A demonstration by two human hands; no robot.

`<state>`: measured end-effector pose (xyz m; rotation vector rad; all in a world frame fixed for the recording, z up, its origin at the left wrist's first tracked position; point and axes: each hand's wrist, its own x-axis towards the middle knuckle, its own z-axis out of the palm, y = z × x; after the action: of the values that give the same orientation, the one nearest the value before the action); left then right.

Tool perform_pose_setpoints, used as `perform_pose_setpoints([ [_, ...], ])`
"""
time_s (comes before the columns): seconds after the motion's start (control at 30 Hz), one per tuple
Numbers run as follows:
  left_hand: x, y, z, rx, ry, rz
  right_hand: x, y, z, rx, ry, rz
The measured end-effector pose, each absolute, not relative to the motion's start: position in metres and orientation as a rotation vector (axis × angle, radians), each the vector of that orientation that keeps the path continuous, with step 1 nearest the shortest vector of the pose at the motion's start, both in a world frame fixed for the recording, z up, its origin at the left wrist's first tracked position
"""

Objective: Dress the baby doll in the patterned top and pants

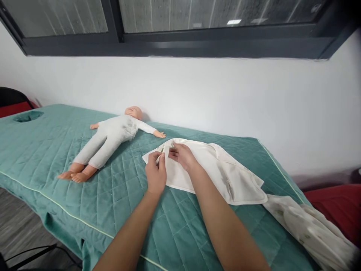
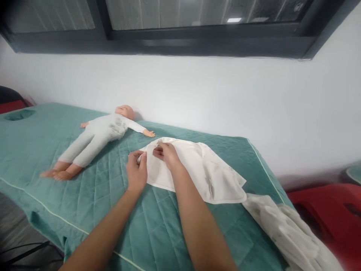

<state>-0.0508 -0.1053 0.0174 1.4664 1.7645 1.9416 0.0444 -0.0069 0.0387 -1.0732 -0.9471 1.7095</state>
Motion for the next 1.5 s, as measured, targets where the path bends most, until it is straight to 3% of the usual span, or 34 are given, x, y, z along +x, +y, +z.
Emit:
perform_pose_setpoints([
  [0.4,-0.045,-0.108,0.007,2.342,1.653,1.708,0.052,0.005,0.034,-0.990,-0.865,1.794],
  [0.63,-0.043,-0.109,0.011,2.557,1.723,1.523,0.066,0.008,0.040,-0.982,-0.808,1.804],
  [0.83,-0.037,-0.114,0.013,2.797,1.518,1.314,0.084,0.008,0.049,-0.979,-0.809,1.821],
  [0.97,-0.040,-0.115,0.011,2.606,1.471,1.398,0.095,0.010,0.048,-1.126,-0.994,1.579],
  [1.17,-0.049,-0.097,0.007,1.923,1.901,1.477,0.114,0.020,0.029,-1.382,-1.050,1.134],
  [1.33,-0.066,-0.095,0.000,1.750,2.124,1.564,0.124,0.022,0.014,-1.495,-1.176,0.895],
  [1.5,-0.090,-0.109,-0.002,1.755,2.426,1.242,0.128,0.007,0.015,-1.471,-1.244,0.865],
])
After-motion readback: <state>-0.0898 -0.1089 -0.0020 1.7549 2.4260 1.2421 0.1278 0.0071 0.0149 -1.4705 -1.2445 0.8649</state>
